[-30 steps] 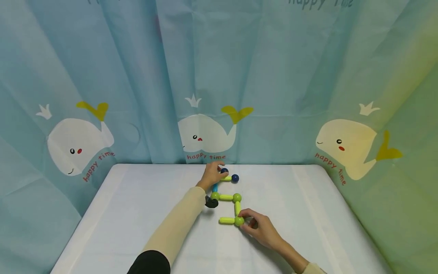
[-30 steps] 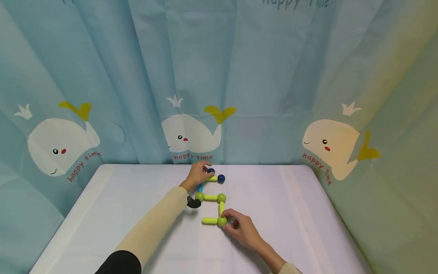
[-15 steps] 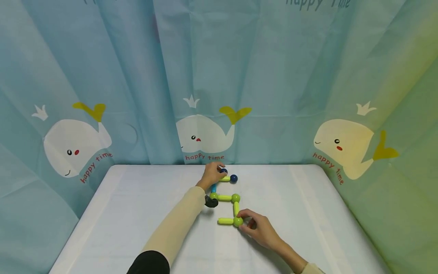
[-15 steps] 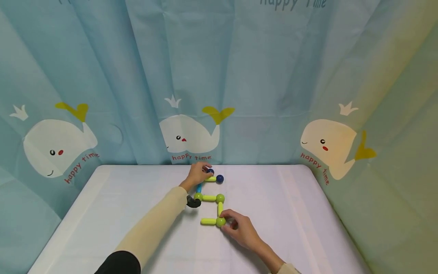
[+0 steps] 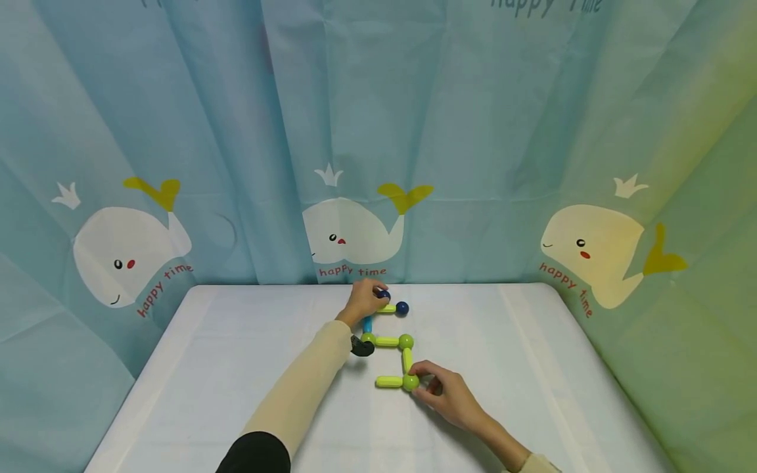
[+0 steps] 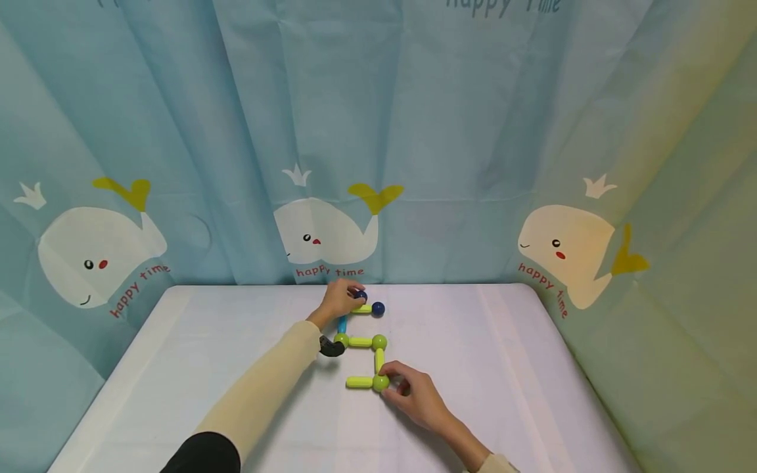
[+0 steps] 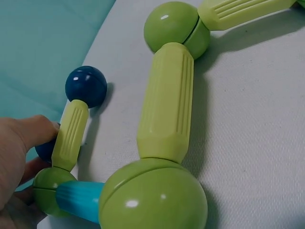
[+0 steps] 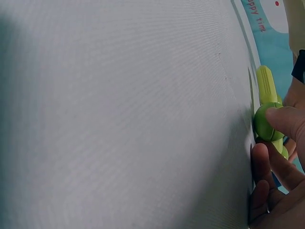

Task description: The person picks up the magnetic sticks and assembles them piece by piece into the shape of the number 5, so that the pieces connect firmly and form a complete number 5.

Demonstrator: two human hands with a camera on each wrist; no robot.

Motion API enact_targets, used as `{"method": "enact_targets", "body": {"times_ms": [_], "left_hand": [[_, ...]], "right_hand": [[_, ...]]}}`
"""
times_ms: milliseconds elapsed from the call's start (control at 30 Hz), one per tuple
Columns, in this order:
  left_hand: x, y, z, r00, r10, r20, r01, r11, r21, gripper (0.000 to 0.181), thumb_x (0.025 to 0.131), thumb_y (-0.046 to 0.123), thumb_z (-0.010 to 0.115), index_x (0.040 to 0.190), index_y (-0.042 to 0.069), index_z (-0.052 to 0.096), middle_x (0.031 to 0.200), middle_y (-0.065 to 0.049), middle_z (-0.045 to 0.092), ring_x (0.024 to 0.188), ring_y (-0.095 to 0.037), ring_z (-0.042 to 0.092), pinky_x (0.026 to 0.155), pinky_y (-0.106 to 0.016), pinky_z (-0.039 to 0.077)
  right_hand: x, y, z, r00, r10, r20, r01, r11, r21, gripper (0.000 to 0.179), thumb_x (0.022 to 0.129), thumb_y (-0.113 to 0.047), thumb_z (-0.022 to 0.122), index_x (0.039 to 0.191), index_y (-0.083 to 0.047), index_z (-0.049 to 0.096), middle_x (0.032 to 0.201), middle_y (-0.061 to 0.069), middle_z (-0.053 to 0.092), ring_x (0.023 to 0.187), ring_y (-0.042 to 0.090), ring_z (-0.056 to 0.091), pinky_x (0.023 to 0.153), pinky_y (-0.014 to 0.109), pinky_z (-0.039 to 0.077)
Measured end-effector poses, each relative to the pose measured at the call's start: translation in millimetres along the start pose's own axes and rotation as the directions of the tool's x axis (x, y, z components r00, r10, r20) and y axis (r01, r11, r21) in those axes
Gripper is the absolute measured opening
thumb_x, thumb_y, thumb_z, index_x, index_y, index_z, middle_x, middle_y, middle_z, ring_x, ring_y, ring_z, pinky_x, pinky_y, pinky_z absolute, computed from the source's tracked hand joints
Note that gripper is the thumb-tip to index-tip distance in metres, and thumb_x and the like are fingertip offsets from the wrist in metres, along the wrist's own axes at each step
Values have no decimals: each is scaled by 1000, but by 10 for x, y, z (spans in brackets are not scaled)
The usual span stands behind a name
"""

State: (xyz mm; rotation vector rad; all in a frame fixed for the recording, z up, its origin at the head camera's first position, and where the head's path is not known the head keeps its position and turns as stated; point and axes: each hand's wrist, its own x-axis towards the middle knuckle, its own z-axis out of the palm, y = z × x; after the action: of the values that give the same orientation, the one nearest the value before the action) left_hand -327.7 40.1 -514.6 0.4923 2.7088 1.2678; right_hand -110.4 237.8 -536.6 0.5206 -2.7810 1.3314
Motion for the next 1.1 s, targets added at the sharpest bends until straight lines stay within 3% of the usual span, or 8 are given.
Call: {"method": "enact_targets", "body": {"times_ms": [200,533,733,900,1100], "left_hand": [[-17,-28,-65,999,40,-24,-41,998,-42,31,93,14,76,123,4,73,113,-12,72,104,-27,66,90,-42,55],[-159,-16,-302,981,182,-69,-186,980,-65,27,90,13,80,115,6,75,108,-9,73,93,-20,70,82,-33,58],[-338,29,-414,968,242,-64,-247,966,-75,24,89,12,80,112,8,75,106,-6,74,92,-18,71,80,-28,58],[-528,47,-492,964,258,-70,-265,958,-108,23,88,12,81,110,10,75,105,-4,75,90,-16,72,78,-27,58],[-737,-18,-565,956,288,-63,-294,944,-146,24,87,12,82,109,11,74,104,-2,75,88,-13,71,78,-28,59]], "right_hand": [[2,8,0,1000,-4,-2,4,1000,-4,32,89,-7,79,117,-17,69,112,4,73,71,4,58,64,24,51],[21,4,-6,1000,10,1,-9,1000,-17,31,89,-8,79,116,-18,69,111,2,73,72,3,57,64,24,51],[27,1,0,1000,17,5,-17,1000,-20,31,89,-7,79,116,-17,69,111,2,72,72,3,57,64,24,50],[28,12,11,1000,5,2,-5,1000,-12,31,89,-7,79,116,-17,69,111,3,72,72,3,57,64,24,51],[40,25,-5,1000,15,10,-15,1000,-2,31,89,-10,80,116,-19,69,112,2,73,73,4,58,65,24,51]]}}
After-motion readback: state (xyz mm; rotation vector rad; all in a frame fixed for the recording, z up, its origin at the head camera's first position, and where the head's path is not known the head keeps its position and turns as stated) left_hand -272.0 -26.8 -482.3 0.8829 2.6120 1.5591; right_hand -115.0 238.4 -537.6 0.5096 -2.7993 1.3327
